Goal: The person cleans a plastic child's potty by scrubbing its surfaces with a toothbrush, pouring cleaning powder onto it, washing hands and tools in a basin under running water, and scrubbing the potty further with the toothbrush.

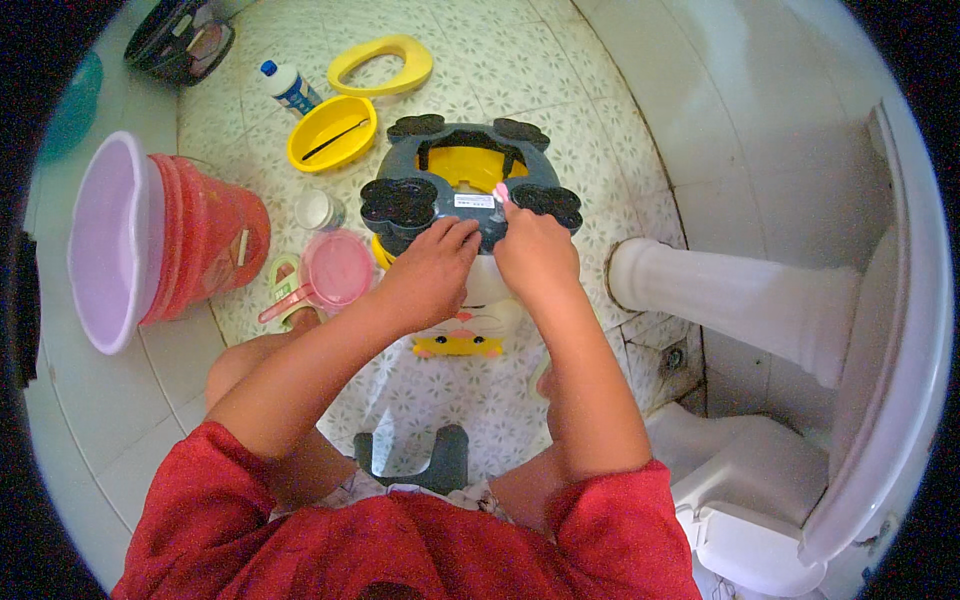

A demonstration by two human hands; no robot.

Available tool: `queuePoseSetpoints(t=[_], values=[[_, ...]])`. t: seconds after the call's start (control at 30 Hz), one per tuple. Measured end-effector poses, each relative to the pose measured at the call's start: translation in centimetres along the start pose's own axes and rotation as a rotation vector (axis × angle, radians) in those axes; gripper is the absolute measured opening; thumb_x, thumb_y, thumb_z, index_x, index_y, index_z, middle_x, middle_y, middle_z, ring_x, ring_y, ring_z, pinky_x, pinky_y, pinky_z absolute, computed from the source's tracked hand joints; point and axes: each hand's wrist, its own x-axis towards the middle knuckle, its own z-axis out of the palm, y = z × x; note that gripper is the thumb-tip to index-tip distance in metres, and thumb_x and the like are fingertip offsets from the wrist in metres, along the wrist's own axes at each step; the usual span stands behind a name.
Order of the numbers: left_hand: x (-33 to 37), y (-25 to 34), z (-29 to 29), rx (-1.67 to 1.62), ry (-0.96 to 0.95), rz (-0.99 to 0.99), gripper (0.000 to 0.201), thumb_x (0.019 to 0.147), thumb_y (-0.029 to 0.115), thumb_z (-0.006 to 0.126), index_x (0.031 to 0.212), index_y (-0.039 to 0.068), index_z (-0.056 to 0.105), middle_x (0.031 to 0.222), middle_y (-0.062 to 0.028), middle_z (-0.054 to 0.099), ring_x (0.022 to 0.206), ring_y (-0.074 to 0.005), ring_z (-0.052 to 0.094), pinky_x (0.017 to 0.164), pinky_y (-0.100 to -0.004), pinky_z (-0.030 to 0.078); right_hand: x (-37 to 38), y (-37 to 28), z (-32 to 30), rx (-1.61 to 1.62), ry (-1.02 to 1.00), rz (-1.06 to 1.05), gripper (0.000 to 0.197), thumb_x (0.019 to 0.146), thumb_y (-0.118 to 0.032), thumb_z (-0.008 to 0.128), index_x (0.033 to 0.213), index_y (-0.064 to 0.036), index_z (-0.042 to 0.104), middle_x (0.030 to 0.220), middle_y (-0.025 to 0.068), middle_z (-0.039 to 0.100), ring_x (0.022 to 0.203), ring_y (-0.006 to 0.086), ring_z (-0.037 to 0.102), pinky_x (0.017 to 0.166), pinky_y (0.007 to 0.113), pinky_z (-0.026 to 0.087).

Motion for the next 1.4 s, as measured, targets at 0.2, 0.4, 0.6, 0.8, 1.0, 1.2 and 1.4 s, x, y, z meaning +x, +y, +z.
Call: queuePoseSetpoints(t=[0.2, 0.4, 0.6, 0.8, 1.0, 1.2, 1.4], values=[[-0.3, -0.9, -0.4, 0.006, 0.001, -0.002, 0.059, 0.067, 0.010, 0.064, 0.120, -0.011, 0.049, 0.130, -0.0209, 0.046, 0.123, -0.0335, 0.040, 0.107, -0.0387, 0.031, -1.2, -0.5, -3.8, 0.102, -0.284, 0.070, 0.033, 0.077, -0.012, 0.052, 0.107, -0.0073, 0.065, 0.094, 0.0189, 0.065, 0.089, 0.0388, 0.061, 0.081, 0.048, 0.048], [0.5, -0.5, -0.4, -0.002, -0.021, 0.022, 0.057, 0.068, 0.010, 0.063, 0.119, -0.011, 0.050, 0.130, -0.0208, 0.045, 0.123, -0.0333, 0.040, 0.107, -0.0380, 0.031, 0.7, 0.2, -0.5, 0.038, -0.104, 0.063, 0.033, 0.078, -0.012, 0.050, 0.108, -0.0073, 0.065, 0.095, 0.0192, 0.065, 0.090, 0.0390, 0.061, 0.081, 0.048, 0.048], [0.0, -0.9, -0.6, -0.005, 0.019, 0.026, 0.054, 0.068, 0.008, 0.060, 0.118, -0.010, 0.052, 0.128, -0.0206, 0.047, 0.120, -0.0335, 0.042, 0.106, -0.0384, 0.031, -1.1, -0.8, -3.5, 0.075, -0.231, 0.030, 0.035, 0.077, -0.011, 0.052, 0.110, -0.0056, 0.063, 0.093, 0.0226, 0.064, 0.090, 0.0389, 0.061, 0.080, 0.047, 0.048], [0.3, -0.7, -0.1, -0.005, 0.036, 0.013, 0.053, 0.070, 0.008, 0.057, 0.119, -0.011, 0.051, 0.128, -0.0206, 0.047, 0.120, -0.0331, 0.042, 0.106, -0.0382, 0.031, 0.5, -0.2, -0.7, 0.032, -0.089, 0.048, 0.038, 0.076, -0.007, 0.052, 0.113, -0.0072, 0.061, 0.093, 0.0235, 0.064, 0.085, 0.0404, 0.063, 0.077, 0.048, 0.050], [0.0, -0.8, -0.4, -0.002, 0.018, 0.017, 0.052, 0.069, 0.007, 0.056, 0.118, -0.011, 0.051, 0.128, -0.0205, 0.048, 0.121, -0.0329, 0.042, 0.106, -0.0380, 0.032, -1.6, -3.0, -1.7, 0.062, -0.189, 0.100, 0.030, 0.077, -0.008, 0.053, 0.105, 0.0031, 0.052, 0.087, 0.0283, 0.063, 0.084, 0.0424, 0.063, 0.075, 0.051, 0.049], [0.1, -0.5, -0.2, -0.010, 0.023, 0.012, 0.053, 0.068, 0.006, 0.058, 0.118, -0.011, 0.052, 0.129, -0.0211, 0.047, 0.121, -0.0331, 0.041, 0.106, -0.0384, 0.032, -0.9, -1.2, -1.6, 0.098, -0.051, 0.099, 0.017, 0.078, -0.003, 0.049, 0.095, -0.0010, 0.050, 0.081, 0.0289, 0.062, 0.081, 0.0455, 0.060, 0.073, 0.054, 0.045], [-0.1, -0.5, -0.2, -0.051, 0.037, 0.001, 0.052, 0.068, 0.006, 0.058, 0.118, -0.011, 0.051, 0.127, -0.0213, 0.047, 0.121, -0.0334, 0.041, 0.105, -0.0387, 0.032, -1.9, -2.9, -1.6, 0.130, -0.157, 0.080, 0.027, 0.077, -0.008, 0.053, 0.103, -0.0015, 0.055, 0.086, 0.0270, 0.064, 0.084, 0.0437, 0.062, 0.075, 0.051, 0.049]])
